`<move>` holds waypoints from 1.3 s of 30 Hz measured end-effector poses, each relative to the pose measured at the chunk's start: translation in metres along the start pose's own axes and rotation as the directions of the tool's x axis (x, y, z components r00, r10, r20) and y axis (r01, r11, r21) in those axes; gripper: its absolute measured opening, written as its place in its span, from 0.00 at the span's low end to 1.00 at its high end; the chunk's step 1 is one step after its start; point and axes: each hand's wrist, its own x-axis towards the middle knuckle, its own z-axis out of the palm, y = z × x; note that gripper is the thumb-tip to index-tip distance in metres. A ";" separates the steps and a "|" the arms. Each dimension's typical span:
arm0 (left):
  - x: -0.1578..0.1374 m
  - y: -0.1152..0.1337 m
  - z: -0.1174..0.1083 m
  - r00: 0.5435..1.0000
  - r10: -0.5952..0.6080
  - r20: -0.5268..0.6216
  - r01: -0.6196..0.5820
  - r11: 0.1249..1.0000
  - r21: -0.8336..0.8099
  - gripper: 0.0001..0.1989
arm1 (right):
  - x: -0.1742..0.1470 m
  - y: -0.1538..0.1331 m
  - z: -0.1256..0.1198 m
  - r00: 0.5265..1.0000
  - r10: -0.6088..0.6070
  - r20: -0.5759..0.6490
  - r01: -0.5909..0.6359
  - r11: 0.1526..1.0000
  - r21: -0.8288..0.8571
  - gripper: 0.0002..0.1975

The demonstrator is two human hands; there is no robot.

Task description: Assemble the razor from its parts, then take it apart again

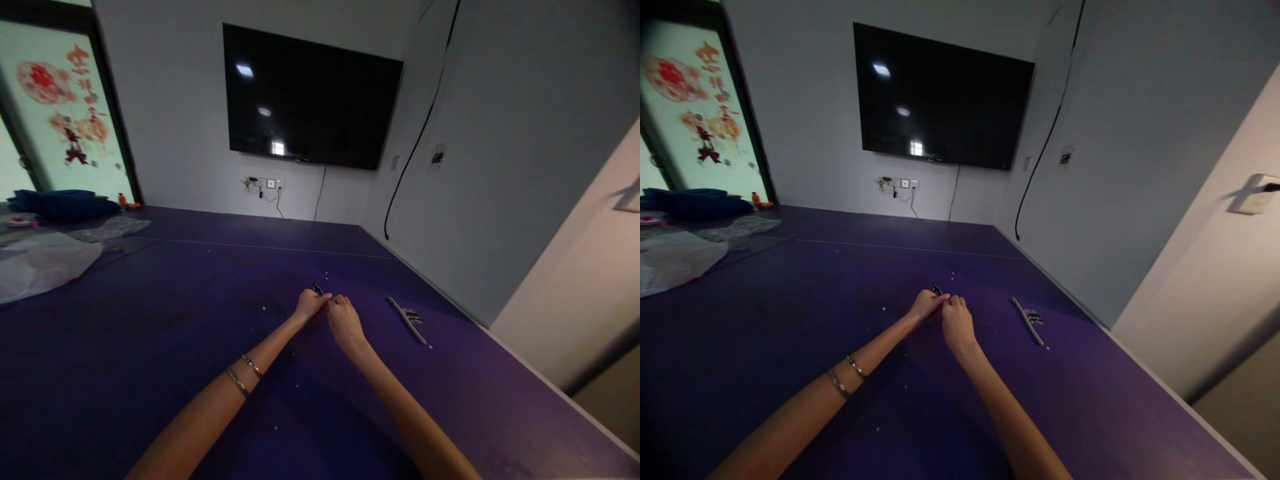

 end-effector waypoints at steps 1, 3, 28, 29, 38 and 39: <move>0.001 0.000 -0.001 1.000 -0.007 0.017 0.007 1.000 0.013 0.24 | -0.001 -0.001 0.002 1.000 -0.007 0.001 0.007 1.000 -0.007 0.14; 0.002 -0.001 -0.003 0.999 -0.022 0.044 0.022 1.000 0.017 0.21 | -0.002 -0.003 0.005 1.000 -0.022 0.000 0.022 0.999 -0.025 0.14; 0.045 -0.036 -0.056 0.973 -0.129 0.190 -0.018 0.782 0.623 0.10 | -0.057 0.198 -0.028 0.926 0.375 0.030 -0.375 0.927 -0.002 0.16; 0.045 -0.036 -0.056 0.975 -0.122 0.188 -0.023 0.778 0.627 0.10 | -0.059 0.204 -0.027 0.923 0.381 0.045 -0.381 0.924 -0.009 0.16; 0.029 -0.040 -0.057 0.994 -0.070 0.082 -0.004 0.740 0.673 0.16 | -0.062 0.233 -0.025 0.886 0.448 0.122 -0.443 0.894 -0.068 0.17; 0.025 -0.042 -0.056 0.995 -0.071 0.072 0.004 0.739 0.674 0.17 | -0.060 0.236 -0.024 0.883 0.450 0.134 -0.444 0.893 -0.074 0.16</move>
